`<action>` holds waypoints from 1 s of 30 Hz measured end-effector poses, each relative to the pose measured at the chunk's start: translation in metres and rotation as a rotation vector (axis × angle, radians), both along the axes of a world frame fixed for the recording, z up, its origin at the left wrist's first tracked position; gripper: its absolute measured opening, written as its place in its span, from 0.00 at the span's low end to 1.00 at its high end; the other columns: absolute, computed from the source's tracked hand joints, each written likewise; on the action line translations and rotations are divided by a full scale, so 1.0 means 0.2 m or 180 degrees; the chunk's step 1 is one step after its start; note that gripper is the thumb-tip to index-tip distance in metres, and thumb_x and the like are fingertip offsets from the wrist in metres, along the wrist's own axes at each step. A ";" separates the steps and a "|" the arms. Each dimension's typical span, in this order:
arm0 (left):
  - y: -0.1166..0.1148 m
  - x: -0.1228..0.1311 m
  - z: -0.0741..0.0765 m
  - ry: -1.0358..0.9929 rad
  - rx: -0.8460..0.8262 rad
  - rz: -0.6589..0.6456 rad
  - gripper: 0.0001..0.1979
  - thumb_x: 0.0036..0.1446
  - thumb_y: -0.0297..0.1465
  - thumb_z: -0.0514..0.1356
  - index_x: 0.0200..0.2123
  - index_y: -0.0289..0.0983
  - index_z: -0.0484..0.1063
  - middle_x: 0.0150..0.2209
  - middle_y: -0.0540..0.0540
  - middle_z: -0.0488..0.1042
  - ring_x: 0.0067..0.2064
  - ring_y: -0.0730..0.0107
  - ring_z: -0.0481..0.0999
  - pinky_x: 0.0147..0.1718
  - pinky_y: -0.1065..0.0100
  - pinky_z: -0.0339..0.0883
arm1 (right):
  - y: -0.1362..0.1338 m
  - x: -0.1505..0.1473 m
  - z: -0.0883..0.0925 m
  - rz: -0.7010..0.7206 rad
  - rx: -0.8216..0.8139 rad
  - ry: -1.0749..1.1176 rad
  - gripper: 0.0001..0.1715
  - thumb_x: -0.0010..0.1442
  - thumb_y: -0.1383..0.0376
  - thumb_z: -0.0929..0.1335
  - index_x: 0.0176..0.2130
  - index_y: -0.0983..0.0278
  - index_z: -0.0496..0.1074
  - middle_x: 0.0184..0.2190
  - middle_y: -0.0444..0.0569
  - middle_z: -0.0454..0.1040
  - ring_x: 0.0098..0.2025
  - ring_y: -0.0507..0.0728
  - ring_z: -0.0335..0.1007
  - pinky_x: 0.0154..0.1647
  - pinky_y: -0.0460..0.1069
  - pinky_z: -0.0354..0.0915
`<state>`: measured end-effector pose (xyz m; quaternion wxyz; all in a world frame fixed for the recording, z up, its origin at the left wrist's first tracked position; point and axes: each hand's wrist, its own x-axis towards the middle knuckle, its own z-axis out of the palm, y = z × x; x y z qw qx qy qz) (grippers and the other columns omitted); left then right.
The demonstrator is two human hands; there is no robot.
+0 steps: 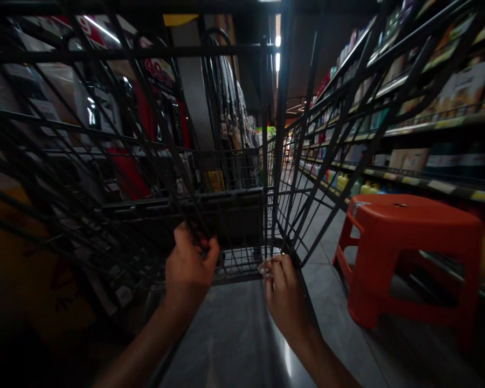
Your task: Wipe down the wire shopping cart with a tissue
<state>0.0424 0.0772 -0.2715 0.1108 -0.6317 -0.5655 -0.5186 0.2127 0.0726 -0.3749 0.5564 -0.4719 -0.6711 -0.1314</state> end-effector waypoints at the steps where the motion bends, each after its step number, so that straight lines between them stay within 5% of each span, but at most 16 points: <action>1: 0.00 0.00 0.00 -0.0022 -0.0016 0.0005 0.19 0.55 0.33 0.55 0.50 0.34 0.60 0.29 0.48 0.72 0.32 0.64 0.77 0.29 0.66 0.65 | -0.01 0.01 0.02 0.0036 -0.0017 0.0004 0.14 0.57 0.78 0.61 0.38 0.62 0.68 0.38 0.51 0.70 0.41 0.57 0.73 0.41 0.52 0.74; 6: 0.00 0.01 0.00 -0.0116 -0.0007 -0.0049 0.19 0.55 0.32 0.56 0.50 0.36 0.60 0.29 0.49 0.72 0.33 0.65 0.77 0.30 0.66 0.67 | -0.11 0.06 0.21 0.0003 0.0353 0.0242 0.11 0.55 0.75 0.63 0.36 0.61 0.68 0.33 0.47 0.71 0.35 0.55 0.73 0.33 0.48 0.72; 11: 0.01 0.00 -0.01 -0.0090 0.0161 -0.0145 0.18 0.55 0.32 0.56 0.49 0.36 0.60 0.29 0.49 0.72 0.32 0.66 0.77 0.30 0.67 0.68 | -0.15 0.07 0.45 -0.0284 0.1027 0.0824 0.12 0.57 0.72 0.67 0.43 0.61 0.69 0.40 0.50 0.75 0.42 0.58 0.74 0.42 0.53 0.72; 15: 0.01 -0.01 -0.02 -0.0036 0.0272 -0.0220 0.17 0.56 0.31 0.56 0.49 0.37 0.60 0.29 0.49 0.72 0.31 0.68 0.76 0.28 0.68 0.67 | -0.11 0.01 0.57 -0.0438 0.1449 0.0552 0.11 0.60 0.73 0.65 0.41 0.61 0.72 0.40 0.50 0.73 0.44 0.58 0.74 0.44 0.56 0.73; 21: 0.00 0.00 -0.03 0.0003 0.0256 -0.0178 0.14 0.56 0.30 0.55 0.47 0.37 0.62 0.29 0.49 0.72 0.31 0.68 0.76 0.28 0.69 0.67 | -0.05 -0.04 0.53 -0.0423 0.1727 0.0219 0.14 0.61 0.77 0.65 0.42 0.62 0.74 0.44 0.53 0.69 0.45 0.57 0.73 0.42 0.54 0.74; 30: 0.01 0.00 -0.02 -0.0099 0.0157 -0.0199 0.17 0.55 0.30 0.56 0.49 0.37 0.61 0.29 0.50 0.72 0.32 0.67 0.77 0.30 0.68 0.68 | -0.02 0.02 0.31 -0.0154 0.1128 -0.0109 0.13 0.63 0.74 0.64 0.44 0.62 0.73 0.40 0.51 0.70 0.44 0.56 0.71 0.43 0.53 0.74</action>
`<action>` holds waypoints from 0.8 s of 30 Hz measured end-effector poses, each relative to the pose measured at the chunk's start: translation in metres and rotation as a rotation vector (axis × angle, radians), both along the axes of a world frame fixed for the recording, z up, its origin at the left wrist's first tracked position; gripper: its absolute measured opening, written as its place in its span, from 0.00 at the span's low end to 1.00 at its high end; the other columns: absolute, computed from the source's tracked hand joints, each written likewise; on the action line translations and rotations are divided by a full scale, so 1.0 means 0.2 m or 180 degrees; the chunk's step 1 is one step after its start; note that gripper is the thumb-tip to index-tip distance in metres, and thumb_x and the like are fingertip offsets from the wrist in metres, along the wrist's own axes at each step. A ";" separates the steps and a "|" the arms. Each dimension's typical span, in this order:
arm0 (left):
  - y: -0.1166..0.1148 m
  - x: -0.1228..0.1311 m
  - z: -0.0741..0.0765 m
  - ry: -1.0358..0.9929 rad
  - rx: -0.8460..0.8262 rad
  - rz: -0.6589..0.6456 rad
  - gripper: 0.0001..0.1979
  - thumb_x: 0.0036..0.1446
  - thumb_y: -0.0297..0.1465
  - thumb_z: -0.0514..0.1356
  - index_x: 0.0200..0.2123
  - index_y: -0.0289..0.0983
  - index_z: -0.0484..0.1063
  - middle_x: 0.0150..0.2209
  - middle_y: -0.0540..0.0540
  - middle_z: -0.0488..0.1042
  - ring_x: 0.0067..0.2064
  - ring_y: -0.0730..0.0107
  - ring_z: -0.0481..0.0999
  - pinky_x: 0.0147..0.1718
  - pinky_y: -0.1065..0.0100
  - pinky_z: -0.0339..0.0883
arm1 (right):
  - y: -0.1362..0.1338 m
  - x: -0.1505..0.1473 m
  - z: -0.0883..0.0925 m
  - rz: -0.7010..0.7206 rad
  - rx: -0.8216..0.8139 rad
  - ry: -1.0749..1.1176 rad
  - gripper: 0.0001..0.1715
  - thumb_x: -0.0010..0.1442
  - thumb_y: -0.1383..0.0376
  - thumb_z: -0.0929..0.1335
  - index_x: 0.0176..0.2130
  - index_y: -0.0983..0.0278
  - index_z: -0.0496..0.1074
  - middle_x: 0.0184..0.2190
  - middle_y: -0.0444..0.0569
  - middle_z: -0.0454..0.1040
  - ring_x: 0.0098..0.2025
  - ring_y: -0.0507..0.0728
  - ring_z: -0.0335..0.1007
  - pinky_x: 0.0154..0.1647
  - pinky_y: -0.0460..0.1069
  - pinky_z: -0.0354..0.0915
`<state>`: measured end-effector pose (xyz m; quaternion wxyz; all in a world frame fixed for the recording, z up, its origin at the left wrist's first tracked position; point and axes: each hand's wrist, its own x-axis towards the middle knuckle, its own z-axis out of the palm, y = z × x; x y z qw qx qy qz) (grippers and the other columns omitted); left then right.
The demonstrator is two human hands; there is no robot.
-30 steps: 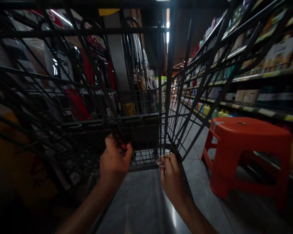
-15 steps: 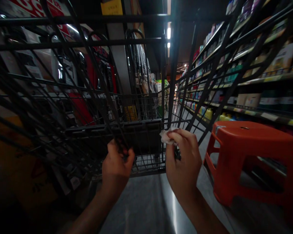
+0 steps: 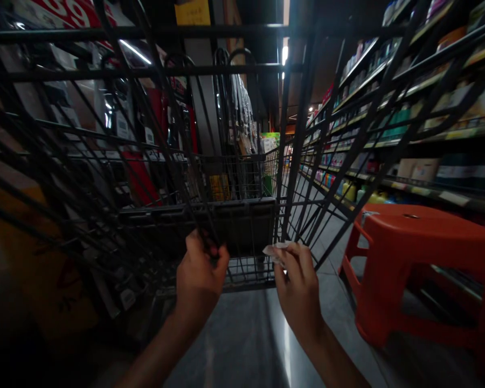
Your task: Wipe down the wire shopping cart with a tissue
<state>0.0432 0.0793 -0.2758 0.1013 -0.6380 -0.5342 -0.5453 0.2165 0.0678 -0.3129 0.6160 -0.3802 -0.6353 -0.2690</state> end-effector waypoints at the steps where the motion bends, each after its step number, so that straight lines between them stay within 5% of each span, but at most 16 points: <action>1: 0.00 0.00 0.00 -0.0001 -0.0039 0.0003 0.17 0.55 0.30 0.56 0.48 0.37 0.61 0.29 0.50 0.72 0.33 0.66 0.77 0.30 0.67 0.68 | 0.00 0.00 -0.02 -0.0011 -0.0045 -0.0020 0.13 0.63 0.74 0.64 0.44 0.62 0.73 0.40 0.51 0.70 0.44 0.56 0.71 0.43 0.53 0.74; 9: -0.01 0.00 0.01 0.0004 -0.0235 0.0000 0.16 0.55 0.29 0.55 0.47 0.38 0.61 0.29 0.50 0.73 0.35 0.65 0.78 0.33 0.65 0.70 | 0.04 0.02 -0.19 0.0147 -0.0535 -0.0084 0.14 0.61 0.76 0.62 0.40 0.62 0.73 0.37 0.49 0.72 0.39 0.56 0.75 0.40 0.52 0.75; 12: -0.01 0.00 0.02 -0.0001 -0.0284 0.0002 0.17 0.55 0.30 0.55 0.49 0.37 0.60 0.30 0.48 0.73 0.35 0.64 0.78 0.34 0.64 0.71 | -0.01 0.03 -0.18 0.0119 -0.0970 -0.0195 0.12 0.58 0.75 0.63 0.36 0.62 0.72 0.34 0.48 0.72 0.35 0.56 0.75 0.35 0.50 0.74; 15: -0.02 0.00 0.02 -0.0028 -0.0321 -0.0020 0.17 0.55 0.30 0.55 0.49 0.36 0.61 0.30 0.47 0.74 0.36 0.63 0.79 0.35 0.63 0.72 | -0.12 0.03 -0.03 -0.0072 -0.0995 -0.0063 0.09 0.56 0.73 0.64 0.35 0.61 0.70 0.32 0.47 0.73 0.33 0.56 0.75 0.32 0.49 0.71; 18: -0.02 0.00 0.01 -0.0086 -0.0310 -0.0041 0.17 0.55 0.30 0.55 0.49 0.36 0.62 0.30 0.47 0.74 0.36 0.62 0.79 0.35 0.63 0.72 | -0.23 0.00 0.22 -0.0173 -0.0561 0.0555 0.09 0.55 0.70 0.66 0.38 0.61 0.68 0.31 0.46 0.75 0.30 0.54 0.74 0.28 0.47 0.70; 21: -0.03 -0.01 0.00 -0.0153 -0.0254 -0.0054 0.15 0.55 0.30 0.55 0.47 0.36 0.63 0.30 0.47 0.74 0.34 0.63 0.79 0.33 0.64 0.71 | -0.27 -0.06 0.44 -0.0166 -0.0183 0.0919 0.13 0.55 0.70 0.67 0.42 0.61 0.69 0.34 0.48 0.77 0.35 0.56 0.76 0.34 0.50 0.72; 24: -0.03 -0.02 -0.02 -0.0195 -0.0186 -0.0090 0.15 0.54 0.30 0.55 0.47 0.36 0.63 0.29 0.47 0.75 0.32 0.64 0.78 0.32 0.65 0.71 | -0.23 -0.14 0.56 -0.0065 0.0098 0.0848 0.13 0.57 0.73 0.65 0.41 0.62 0.72 0.37 0.50 0.76 0.41 0.58 0.75 0.42 0.54 0.72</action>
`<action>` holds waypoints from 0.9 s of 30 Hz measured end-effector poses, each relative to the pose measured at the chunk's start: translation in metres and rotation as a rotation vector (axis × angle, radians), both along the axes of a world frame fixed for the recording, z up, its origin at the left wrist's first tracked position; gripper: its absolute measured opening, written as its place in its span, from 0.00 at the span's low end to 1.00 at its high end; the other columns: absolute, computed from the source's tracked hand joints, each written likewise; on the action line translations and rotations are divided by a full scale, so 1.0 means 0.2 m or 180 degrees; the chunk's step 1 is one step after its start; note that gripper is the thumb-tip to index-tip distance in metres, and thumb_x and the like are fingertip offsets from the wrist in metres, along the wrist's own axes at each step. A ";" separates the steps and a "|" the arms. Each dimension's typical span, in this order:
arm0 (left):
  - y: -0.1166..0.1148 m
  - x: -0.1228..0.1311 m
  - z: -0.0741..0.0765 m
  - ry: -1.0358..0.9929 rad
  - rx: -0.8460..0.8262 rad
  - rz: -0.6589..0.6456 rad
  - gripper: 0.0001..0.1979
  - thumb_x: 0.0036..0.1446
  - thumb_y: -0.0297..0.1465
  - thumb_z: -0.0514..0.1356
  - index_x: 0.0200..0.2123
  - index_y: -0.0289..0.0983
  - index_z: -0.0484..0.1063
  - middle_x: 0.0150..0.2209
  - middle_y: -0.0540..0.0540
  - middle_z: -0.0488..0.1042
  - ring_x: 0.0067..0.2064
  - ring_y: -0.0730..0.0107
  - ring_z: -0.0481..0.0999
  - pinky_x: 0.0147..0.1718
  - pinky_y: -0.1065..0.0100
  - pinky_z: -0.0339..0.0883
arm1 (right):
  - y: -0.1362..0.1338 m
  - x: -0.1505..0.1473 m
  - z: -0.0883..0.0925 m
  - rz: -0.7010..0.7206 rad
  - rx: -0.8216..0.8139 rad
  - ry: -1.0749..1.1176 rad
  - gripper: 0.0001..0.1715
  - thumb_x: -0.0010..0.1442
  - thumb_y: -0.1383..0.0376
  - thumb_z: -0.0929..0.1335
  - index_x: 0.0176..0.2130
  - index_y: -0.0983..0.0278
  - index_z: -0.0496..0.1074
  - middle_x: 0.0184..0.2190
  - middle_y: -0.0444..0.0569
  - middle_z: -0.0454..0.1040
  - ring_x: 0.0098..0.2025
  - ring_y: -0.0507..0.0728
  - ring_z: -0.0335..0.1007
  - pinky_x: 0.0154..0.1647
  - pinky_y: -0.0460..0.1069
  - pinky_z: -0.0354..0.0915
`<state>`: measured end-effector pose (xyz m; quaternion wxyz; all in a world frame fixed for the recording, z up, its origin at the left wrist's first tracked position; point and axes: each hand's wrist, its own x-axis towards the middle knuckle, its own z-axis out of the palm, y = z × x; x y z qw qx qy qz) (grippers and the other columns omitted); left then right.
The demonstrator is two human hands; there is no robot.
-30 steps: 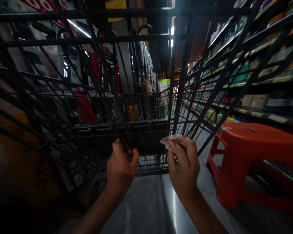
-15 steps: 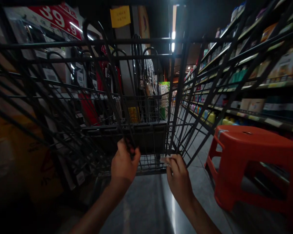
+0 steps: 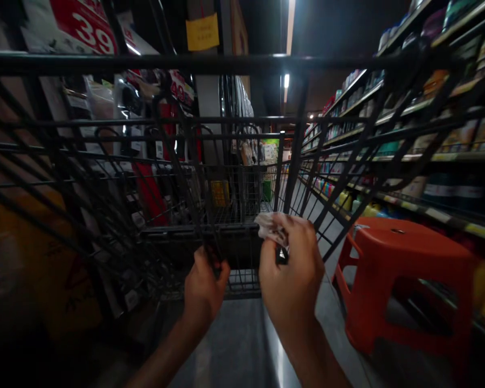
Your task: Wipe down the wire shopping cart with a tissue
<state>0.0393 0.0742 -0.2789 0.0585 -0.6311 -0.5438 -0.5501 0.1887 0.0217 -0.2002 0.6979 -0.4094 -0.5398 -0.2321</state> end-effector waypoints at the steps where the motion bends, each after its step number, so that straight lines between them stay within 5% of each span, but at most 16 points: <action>1: 0.00 0.00 0.00 -0.0006 0.0017 -0.0016 0.16 0.54 0.29 0.54 0.47 0.36 0.63 0.29 0.47 0.75 0.32 0.64 0.79 0.32 0.65 0.71 | 0.02 -0.03 0.02 -0.0029 0.0093 -0.0037 0.13 0.57 0.74 0.64 0.41 0.62 0.73 0.37 0.51 0.76 0.42 0.58 0.74 0.44 0.55 0.72; 13: -0.06 0.06 0.00 -0.0208 -0.0600 0.0071 0.14 0.53 0.25 0.53 0.44 0.40 0.62 0.31 0.47 0.78 0.30 0.64 0.79 0.27 0.67 0.69 | 0.01 -0.20 0.03 0.0232 -0.0324 0.0287 0.14 0.58 0.74 0.65 0.41 0.62 0.76 0.36 0.50 0.77 0.40 0.58 0.76 0.43 0.54 0.73; 20: -0.09 0.09 0.07 -0.0163 -0.1232 0.0088 0.11 0.58 0.28 0.53 0.45 0.39 0.61 0.37 0.41 0.80 0.37 0.60 0.81 0.32 0.65 0.70 | -0.01 -0.22 0.06 0.0763 -0.0591 0.0245 0.15 0.55 0.76 0.65 0.38 0.61 0.76 0.35 0.46 0.79 0.38 0.54 0.77 0.40 0.50 0.74; 27: -0.06 0.10 0.06 -0.0050 -0.1264 0.0079 0.12 0.58 0.28 0.53 0.46 0.38 0.62 0.38 0.40 0.80 0.39 0.59 0.82 0.35 0.64 0.71 | 0.01 -0.23 0.04 0.0885 -0.0411 0.0499 0.13 0.55 0.75 0.66 0.38 0.62 0.77 0.34 0.46 0.78 0.38 0.54 0.77 0.39 0.49 0.74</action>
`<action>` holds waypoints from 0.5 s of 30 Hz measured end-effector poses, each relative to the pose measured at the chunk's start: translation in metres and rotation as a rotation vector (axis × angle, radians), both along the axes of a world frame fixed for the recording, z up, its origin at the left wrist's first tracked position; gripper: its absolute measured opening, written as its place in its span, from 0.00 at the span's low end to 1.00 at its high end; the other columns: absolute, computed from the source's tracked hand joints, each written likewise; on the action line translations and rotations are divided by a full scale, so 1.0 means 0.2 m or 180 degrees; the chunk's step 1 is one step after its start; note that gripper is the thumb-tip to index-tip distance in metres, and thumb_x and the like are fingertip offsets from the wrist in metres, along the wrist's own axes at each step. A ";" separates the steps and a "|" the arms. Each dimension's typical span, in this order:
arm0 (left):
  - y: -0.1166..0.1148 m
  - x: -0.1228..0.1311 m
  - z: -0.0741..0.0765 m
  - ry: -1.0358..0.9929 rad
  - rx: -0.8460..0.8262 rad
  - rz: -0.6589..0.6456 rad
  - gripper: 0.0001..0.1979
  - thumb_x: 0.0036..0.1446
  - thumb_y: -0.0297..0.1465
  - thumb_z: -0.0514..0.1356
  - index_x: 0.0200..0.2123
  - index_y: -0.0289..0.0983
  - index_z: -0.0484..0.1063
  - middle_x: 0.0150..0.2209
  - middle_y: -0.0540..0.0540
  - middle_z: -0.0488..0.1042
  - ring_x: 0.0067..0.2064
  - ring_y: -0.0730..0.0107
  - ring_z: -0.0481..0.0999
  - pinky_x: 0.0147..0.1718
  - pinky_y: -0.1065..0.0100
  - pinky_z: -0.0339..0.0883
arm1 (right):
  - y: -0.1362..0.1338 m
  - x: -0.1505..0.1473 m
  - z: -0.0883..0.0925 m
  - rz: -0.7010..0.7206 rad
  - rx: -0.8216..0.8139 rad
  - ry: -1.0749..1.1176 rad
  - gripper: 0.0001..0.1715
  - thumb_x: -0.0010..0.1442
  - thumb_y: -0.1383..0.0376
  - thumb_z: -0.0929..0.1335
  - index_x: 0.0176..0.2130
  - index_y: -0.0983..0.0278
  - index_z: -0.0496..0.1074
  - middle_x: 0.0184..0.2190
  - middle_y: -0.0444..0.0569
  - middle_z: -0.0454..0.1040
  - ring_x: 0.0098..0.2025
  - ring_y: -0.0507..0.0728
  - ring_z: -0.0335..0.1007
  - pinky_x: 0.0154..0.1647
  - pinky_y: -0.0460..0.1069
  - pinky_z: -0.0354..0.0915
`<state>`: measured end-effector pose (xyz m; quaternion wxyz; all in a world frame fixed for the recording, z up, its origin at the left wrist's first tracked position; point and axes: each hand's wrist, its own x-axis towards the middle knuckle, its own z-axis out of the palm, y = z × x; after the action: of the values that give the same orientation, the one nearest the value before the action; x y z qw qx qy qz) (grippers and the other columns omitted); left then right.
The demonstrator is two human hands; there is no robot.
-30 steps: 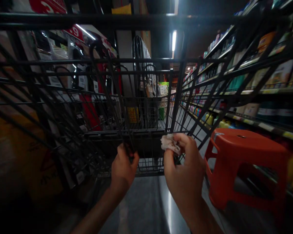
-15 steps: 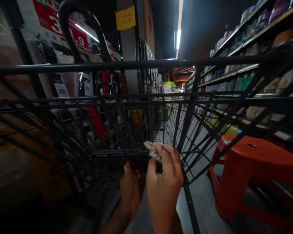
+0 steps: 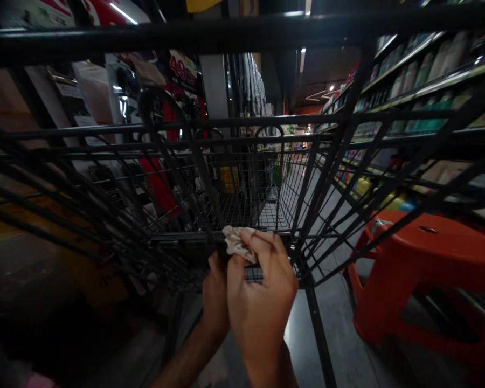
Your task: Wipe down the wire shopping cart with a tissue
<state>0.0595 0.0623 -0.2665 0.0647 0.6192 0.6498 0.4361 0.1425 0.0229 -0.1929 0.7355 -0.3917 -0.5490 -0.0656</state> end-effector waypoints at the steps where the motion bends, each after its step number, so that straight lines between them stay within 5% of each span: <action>1: 0.01 0.00 0.00 0.0011 -0.0011 0.0009 0.13 0.58 0.28 0.53 0.47 0.38 0.61 0.38 0.40 0.80 0.40 0.58 0.82 0.36 0.64 0.72 | 0.01 0.01 0.00 0.0001 0.0031 0.0046 0.13 0.56 0.75 0.66 0.38 0.62 0.77 0.34 0.46 0.78 0.38 0.53 0.76 0.40 0.49 0.74; 7: 0.05 0.03 -0.01 0.0101 -0.0019 0.0088 0.14 0.59 0.29 0.54 0.49 0.37 0.61 0.35 0.42 0.80 0.37 0.59 0.82 0.35 0.65 0.71 | 0.07 0.07 -0.01 0.0003 0.0136 0.0220 0.14 0.58 0.76 0.66 0.40 0.62 0.76 0.37 0.46 0.78 0.42 0.53 0.76 0.46 0.50 0.72; 15: 0.11 0.02 -0.05 0.0381 0.0314 0.0008 0.14 0.61 0.26 0.50 0.51 0.34 0.63 0.40 0.36 0.79 0.36 0.60 0.81 0.32 0.66 0.69 | 0.13 -0.02 -0.01 0.0128 0.0171 -0.0309 0.21 0.59 0.76 0.61 0.46 0.63 0.77 0.42 0.49 0.78 0.47 0.55 0.72 0.53 0.54 0.69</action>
<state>0.0638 0.0849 -0.2765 -0.0054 0.6458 0.6310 0.4299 0.1384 0.0487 -0.1958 0.7194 -0.3570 -0.5898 -0.0844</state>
